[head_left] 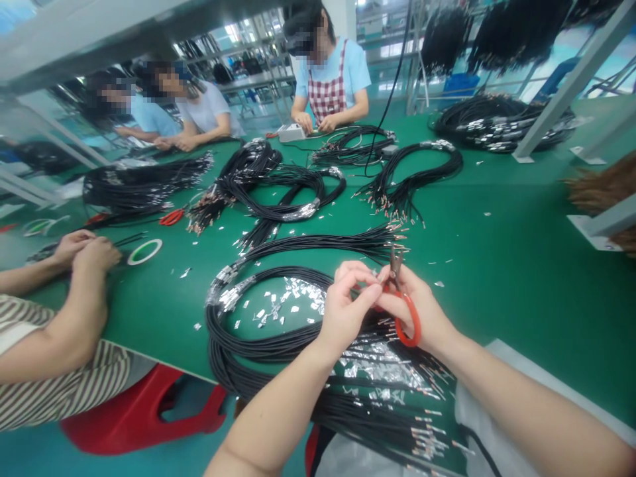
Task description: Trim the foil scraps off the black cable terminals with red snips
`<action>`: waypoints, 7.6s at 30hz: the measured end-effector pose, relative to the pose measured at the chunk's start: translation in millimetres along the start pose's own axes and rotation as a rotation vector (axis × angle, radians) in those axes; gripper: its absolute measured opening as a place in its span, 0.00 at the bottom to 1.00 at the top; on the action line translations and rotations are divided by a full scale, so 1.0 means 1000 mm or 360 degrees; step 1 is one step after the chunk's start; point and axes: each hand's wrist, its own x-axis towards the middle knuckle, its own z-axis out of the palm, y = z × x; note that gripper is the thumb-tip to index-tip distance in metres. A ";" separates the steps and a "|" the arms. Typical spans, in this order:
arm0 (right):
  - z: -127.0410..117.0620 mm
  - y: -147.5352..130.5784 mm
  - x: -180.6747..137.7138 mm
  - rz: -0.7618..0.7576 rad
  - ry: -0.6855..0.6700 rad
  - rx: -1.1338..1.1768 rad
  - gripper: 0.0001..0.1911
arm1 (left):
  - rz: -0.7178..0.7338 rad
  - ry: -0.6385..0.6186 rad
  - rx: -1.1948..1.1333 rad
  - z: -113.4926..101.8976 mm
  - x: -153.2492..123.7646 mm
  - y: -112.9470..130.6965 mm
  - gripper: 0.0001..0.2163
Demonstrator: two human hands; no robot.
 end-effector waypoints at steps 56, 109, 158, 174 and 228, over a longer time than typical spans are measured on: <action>-0.042 -0.038 0.007 -0.0199 0.0510 -0.0391 0.11 | 0.0362 0.0741 0.0341 -0.047 0.034 -0.010 0.23; -0.041 -0.034 0.006 -0.0186 0.0406 -0.0427 0.15 | -0.0145 -0.0577 0.1425 -0.030 0.018 -0.008 0.17; -0.014 -0.002 0.023 -0.0002 0.0237 -0.0022 0.14 | -0.0568 -0.0134 -0.0075 0.002 0.006 -0.004 0.08; -0.015 -0.003 0.021 -0.0161 0.0225 -0.0330 0.12 | -0.0560 -0.0087 -0.0066 0.000 0.009 -0.008 0.09; -0.003 0.005 0.016 -0.0271 0.0319 -0.0177 0.11 | -0.0427 0.0048 0.0019 -0.005 0.011 -0.013 0.08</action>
